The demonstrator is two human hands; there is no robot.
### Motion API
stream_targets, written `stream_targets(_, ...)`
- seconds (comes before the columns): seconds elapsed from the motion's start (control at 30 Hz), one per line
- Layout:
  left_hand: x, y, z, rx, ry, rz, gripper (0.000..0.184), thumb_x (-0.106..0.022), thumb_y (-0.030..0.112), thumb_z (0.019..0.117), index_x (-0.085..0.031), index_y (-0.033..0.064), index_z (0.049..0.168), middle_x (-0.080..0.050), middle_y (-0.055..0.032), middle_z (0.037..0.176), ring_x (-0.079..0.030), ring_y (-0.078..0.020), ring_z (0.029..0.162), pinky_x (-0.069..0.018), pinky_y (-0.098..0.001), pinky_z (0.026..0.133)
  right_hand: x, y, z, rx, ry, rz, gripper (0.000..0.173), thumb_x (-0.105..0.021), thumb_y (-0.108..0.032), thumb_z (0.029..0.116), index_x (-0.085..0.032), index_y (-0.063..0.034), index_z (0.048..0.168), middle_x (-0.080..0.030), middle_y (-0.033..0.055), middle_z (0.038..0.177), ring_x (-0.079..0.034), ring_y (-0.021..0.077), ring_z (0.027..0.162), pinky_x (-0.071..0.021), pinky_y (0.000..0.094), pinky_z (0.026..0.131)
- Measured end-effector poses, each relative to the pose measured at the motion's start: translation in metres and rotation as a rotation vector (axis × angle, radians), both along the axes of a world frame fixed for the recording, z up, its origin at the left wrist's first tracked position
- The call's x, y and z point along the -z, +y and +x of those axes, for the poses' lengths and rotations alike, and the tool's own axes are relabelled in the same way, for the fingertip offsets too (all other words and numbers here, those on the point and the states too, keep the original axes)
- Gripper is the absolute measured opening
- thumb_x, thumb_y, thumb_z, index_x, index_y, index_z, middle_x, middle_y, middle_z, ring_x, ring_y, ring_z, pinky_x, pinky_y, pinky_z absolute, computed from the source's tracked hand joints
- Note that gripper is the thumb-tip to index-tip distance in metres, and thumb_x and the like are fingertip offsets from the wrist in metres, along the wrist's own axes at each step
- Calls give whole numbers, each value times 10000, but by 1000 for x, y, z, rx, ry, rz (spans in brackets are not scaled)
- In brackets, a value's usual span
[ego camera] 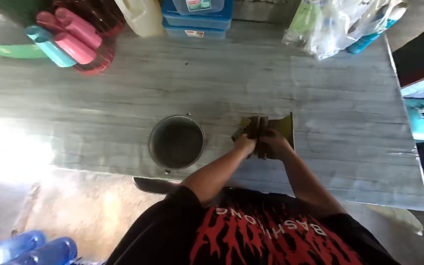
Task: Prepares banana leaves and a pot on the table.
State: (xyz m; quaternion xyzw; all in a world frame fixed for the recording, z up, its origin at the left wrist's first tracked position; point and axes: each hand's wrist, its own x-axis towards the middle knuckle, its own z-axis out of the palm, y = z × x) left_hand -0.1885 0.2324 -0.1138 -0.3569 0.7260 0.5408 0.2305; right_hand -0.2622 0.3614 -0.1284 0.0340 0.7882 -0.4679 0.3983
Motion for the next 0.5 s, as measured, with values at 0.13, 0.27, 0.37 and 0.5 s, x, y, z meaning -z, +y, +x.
stream_targets(0.13, -40, -2, 38, -57, 242, 151, 366, -579, 218, 1052, -602, -34, 1316, -657, -213, 1260, -645, -254, 1172, -502, -430, 1041, -11, 19, 7, 94, 60, -121, 540, -695, -100, 966, -486, -3, 1455, -642, 182, 1296, -667, 236, 1078, -576, 415, 888)
stream_targets(0.27, -104, -49, 103, -134, 461, 20, 294, -612, 171, 1030, -662, -10, 1255, -720, -127, 1104, -692, -139, 982, -560, -361, 928, -24, 35, 18, 190, -2, -203, 512, -643, -36, 972, -456, -26, 1448, -628, 162, 1208, -677, 207, 934, -604, 392, 752)
stream_targets(0.37, -101, -116, 137, -220, 453, -280, 314, -660, 219, 1002, -679, 20, 1244, -731, -128, 1100, -708, -193, 985, -576, -445, 918, -28, 39, 26, 179, 13, -245, 500, -614, -4, 964, -448, -15, 1436, -632, 134, 1167, -680, 166, 891, -605, 345, 735)
stream_targets(0.5, -83, -180, 147, -121, 70, -352, 573, -704, 250, 982, -516, -2, 1461, -660, -257, 1273, -665, -368, 1153, -509, -564, 1018, -29, 28, 35, 178, 19, -242, 486, -624, 10, 961, -470, -10, 1422, -632, 133, 1151, -677, 162, 878, -600, 330, 727)
